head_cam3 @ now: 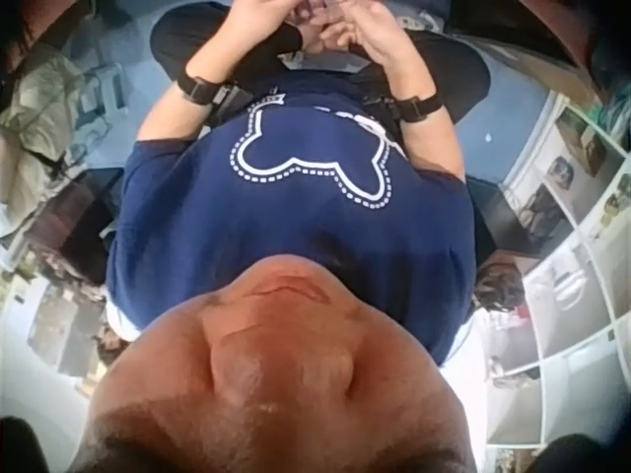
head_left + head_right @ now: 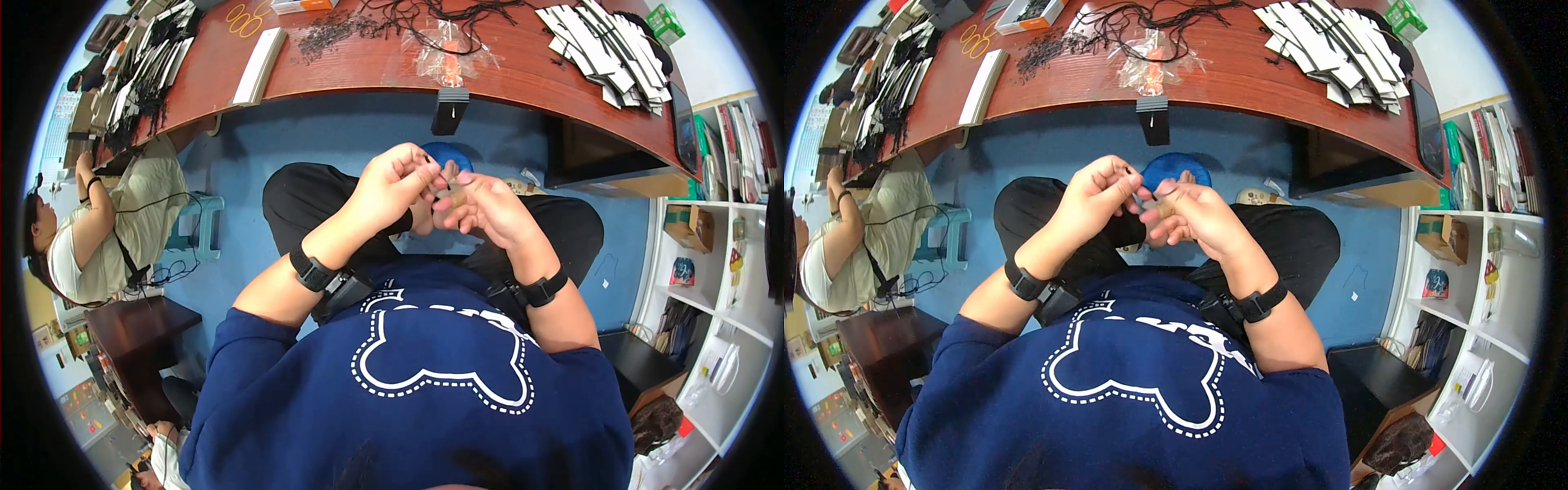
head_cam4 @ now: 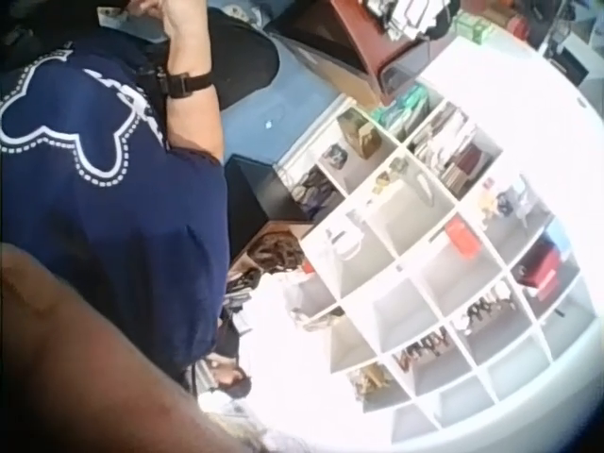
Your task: Manually assembling small components or lanyards while sitting at a workstation.
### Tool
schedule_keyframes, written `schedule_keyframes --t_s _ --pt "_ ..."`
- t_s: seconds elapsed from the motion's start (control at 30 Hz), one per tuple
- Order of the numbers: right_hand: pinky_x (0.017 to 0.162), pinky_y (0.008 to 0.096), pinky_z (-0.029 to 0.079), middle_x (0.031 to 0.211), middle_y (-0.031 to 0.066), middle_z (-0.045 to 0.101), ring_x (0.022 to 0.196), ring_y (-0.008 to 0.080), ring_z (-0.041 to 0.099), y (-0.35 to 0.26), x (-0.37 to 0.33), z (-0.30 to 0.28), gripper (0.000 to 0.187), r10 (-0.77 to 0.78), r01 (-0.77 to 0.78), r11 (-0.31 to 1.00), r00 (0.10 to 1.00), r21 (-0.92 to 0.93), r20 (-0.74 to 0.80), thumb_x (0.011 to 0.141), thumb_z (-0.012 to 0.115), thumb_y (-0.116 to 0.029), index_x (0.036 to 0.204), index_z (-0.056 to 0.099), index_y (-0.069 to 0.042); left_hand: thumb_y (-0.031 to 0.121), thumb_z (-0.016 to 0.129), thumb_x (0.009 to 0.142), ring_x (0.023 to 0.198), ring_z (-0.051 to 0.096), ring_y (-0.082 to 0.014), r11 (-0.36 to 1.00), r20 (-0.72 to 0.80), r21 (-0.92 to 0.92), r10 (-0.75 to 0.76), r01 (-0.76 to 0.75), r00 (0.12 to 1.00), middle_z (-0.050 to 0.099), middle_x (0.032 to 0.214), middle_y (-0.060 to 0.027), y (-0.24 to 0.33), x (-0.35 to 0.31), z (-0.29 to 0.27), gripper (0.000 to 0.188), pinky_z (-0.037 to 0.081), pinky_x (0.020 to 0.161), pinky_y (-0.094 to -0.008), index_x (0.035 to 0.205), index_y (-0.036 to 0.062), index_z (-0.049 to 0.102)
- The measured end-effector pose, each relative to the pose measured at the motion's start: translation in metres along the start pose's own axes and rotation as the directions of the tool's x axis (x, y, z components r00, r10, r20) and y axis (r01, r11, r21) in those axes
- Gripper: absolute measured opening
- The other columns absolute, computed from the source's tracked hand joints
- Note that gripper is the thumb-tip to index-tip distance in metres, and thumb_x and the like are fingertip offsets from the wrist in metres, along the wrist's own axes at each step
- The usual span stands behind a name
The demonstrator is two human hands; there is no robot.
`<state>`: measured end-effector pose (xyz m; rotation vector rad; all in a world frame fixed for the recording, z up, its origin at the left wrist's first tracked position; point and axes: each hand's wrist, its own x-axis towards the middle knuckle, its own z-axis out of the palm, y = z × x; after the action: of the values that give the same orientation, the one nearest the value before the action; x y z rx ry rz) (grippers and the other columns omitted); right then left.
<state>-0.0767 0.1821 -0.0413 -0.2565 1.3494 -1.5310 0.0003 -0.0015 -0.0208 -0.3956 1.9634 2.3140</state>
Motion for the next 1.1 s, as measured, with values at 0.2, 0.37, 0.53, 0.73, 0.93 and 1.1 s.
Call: schedule_keyframes --t_s 0.2,0.37,0.53,0.73,0.93,1.1 --pt "0.062 0.0391 0.049 0.071 0.0133 0.060 0.065 0.0299 0.060 -0.016 -0.016 0.023 0.031 -0.383 0.014 0.214 0.921 -0.977 -0.071 0.069 0.073 -0.028 0.079 0.059 -0.001 0.012 0.058 0.091 0.066 0.055 -0.0047 0.992 -0.123 -0.098 0.068 -0.080 0.990 0.064 0.087 -0.0030 0.024 0.002 -0.024 0.006 0.040 0.054 -0.0169 0.087 0.0090 0.055" --pt "0.072 0.0385 0.047 0.082 0.0184 0.057 0.079 0.0339 0.058 -0.089 -0.022 0.000 0.030 -0.618 0.137 0.180 0.786 -0.974 -0.003 0.074 0.067 -0.025 0.088 0.059 0.000 0.011 0.058 0.091 0.074 0.059 -0.0090 0.958 -0.158 0.078 0.286 -0.277 0.945 0.066 0.094 -0.0050 0.051 0.003 -0.043 0.010 0.043 0.061 -0.0202 0.100 0.0063 0.059" --pt "0.085 0.0413 0.046 0.103 0.0223 0.060 0.099 0.0365 0.058 -0.191 -0.002 -0.072 0.049 -0.835 -0.220 0.143 0.496 -0.965 -0.237 0.078 0.069 -0.034 0.110 0.056 0.000 0.016 0.059 0.086 0.087 0.064 -0.0328 0.285 -0.220 0.956 0.858 -0.073 0.464 0.067 0.095 -0.0159 0.100 0.023 -0.119 0.022 0.051 0.076 -0.0382 0.106 0.0060 0.063" --pt "0.093 0.0436 0.041 0.115 0.0219 0.053 0.107 0.0366 0.051 -0.182 0.012 -0.094 0.058 -0.926 -0.281 -0.190 0.370 -0.941 0.077 0.073 0.072 -0.023 0.122 0.052 0.000 0.024 0.063 0.084 0.090 0.062 -0.0377 0.202 -0.359 0.929 0.690 0.309 0.629 0.064 0.096 -0.0225 0.097 0.038 -0.180 0.039 0.050 0.078 -0.0431 0.119 0.0052 0.057" --pt "0.091 0.0421 0.041 0.102 0.0159 0.058 0.100 0.0328 0.054 -0.116 -0.004 -0.038 0.035 -0.955 0.158 0.094 0.292 -0.983 -0.044 0.073 0.066 -0.008 0.108 0.060 -0.004 0.017 0.064 0.084 0.078 0.065 -0.0304 0.174 -0.215 0.974 0.910 0.146 0.353 0.065 0.085 -0.0183 0.109 0.025 -0.148 0.043 0.051 0.070 -0.0367 0.125 0.0057 0.053" --pt "0.058 0.0174 0.041 0.081 -0.0025 0.058 0.067 0.0021 0.050 -0.050 -0.006 0.017 0.021 -0.679 0.530 0.689 0.710 -0.495 -0.185 0.085 0.065 -0.006 0.106 0.065 -0.004 0.011 0.068 0.084 0.074 0.055 -0.0075 0.815 -0.164 0.510 0.407 -0.276 0.899 0.062 0.082 -0.0009 0.049 0.005 -0.044 0.021 0.047 0.067 -0.0247 0.101 0.0011 0.062"
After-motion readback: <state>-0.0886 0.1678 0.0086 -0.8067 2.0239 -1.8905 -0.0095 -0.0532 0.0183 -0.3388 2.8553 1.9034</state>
